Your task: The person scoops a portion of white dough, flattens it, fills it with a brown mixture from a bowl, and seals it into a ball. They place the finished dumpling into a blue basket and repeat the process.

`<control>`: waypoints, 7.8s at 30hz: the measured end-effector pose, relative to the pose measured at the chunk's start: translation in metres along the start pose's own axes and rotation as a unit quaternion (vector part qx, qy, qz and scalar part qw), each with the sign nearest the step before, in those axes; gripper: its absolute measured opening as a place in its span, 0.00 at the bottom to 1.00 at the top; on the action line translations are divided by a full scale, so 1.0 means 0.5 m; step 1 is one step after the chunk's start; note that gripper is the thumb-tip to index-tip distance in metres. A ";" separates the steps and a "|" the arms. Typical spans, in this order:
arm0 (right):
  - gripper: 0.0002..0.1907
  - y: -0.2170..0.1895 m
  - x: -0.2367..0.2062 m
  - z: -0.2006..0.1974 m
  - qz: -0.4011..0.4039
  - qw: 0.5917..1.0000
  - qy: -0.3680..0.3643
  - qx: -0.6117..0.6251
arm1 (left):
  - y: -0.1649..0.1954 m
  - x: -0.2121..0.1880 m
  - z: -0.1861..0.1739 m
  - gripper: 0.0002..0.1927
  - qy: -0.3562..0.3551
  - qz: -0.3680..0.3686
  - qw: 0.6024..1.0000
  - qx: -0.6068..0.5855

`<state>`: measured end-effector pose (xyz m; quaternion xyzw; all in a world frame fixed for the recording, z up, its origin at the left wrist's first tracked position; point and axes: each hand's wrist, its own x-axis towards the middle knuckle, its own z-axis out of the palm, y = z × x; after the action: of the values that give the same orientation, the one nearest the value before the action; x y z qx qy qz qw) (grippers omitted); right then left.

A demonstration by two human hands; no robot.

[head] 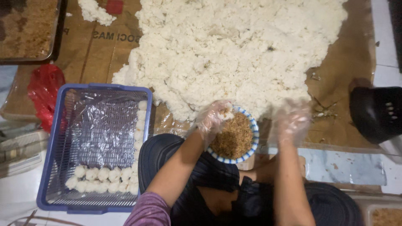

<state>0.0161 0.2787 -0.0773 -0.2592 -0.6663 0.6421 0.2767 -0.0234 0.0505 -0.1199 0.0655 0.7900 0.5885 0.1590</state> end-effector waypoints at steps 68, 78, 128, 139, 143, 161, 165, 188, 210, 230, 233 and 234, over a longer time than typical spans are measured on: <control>0.11 -0.006 -0.001 0.228 -0.100 0.680 -0.530 -0.497 | 0.043 0.075 0.004 0.22 0.100 -0.367 0.884 -0.273; 0.20 0.021 0.200 0.325 -0.204 0.628 -0.365 -0.657 | -0.093 0.081 0.040 0.19 -0.011 -0.193 0.960 -0.202; 0.15 0.253 0.170 0.140 -0.221 0.601 -0.363 -0.677 | -0.176 -0.492 -0.600 0.21 0.027 -0.403 0.678 0.614; 0.20 0.077 0.156 0.076 -0.130 0.621 -0.344 -0.692 | -0.063 -0.283 -0.571 0.17 0.108 -0.264 0.744 0.604; 0.16 -0.019 -0.001 0.122 0.025 0.854 -0.324 -0.406 | 0.061 -0.157 -0.348 0.28 0.267 0.063 0.926 0.261; 0.15 0.017 -0.152 0.115 -0.102 0.688 -0.379 -0.610 | -0.020 0.022 0.000 0.23 0.072 -0.280 0.874 -0.390; 0.17 0.101 -0.135 0.110 -0.202 0.668 -0.391 -0.600 | 0.016 0.004 -0.015 0.25 0.050 -0.290 0.891 -0.345; 0.10 -0.001 -0.101 0.128 -0.066 0.876 -0.301 -0.370 | 0.076 -0.019 -0.011 0.18 0.024 -0.335 0.905 -0.262; 0.22 -0.017 -0.196 0.135 -0.409 0.790 -0.352 -0.289 | 0.043 0.000 0.029 0.49 -0.004 -0.386 0.893 -0.229; 0.18 -0.065 -0.151 0.137 -0.265 0.820 -0.395 -0.318 | 0.180 -0.044 -0.034 0.35 0.051 -0.341 0.918 -0.194; 0.16 -0.071 -0.144 0.131 -0.314 0.780 -0.390 -0.375 | 0.133 -0.030 -0.010 0.32 0.081 -0.301 0.888 -0.338; 0.13 -0.066 -0.141 0.133 -0.299 0.786 -0.395 -0.369 | 0.114 -0.022 -0.003 0.31 0.087 -0.268 0.894 -0.350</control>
<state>0.0201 0.1805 -0.0483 0.1472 -0.9476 0.2790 0.0509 -0.0182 0.0629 -0.0632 -0.2599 0.5314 0.7653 0.2537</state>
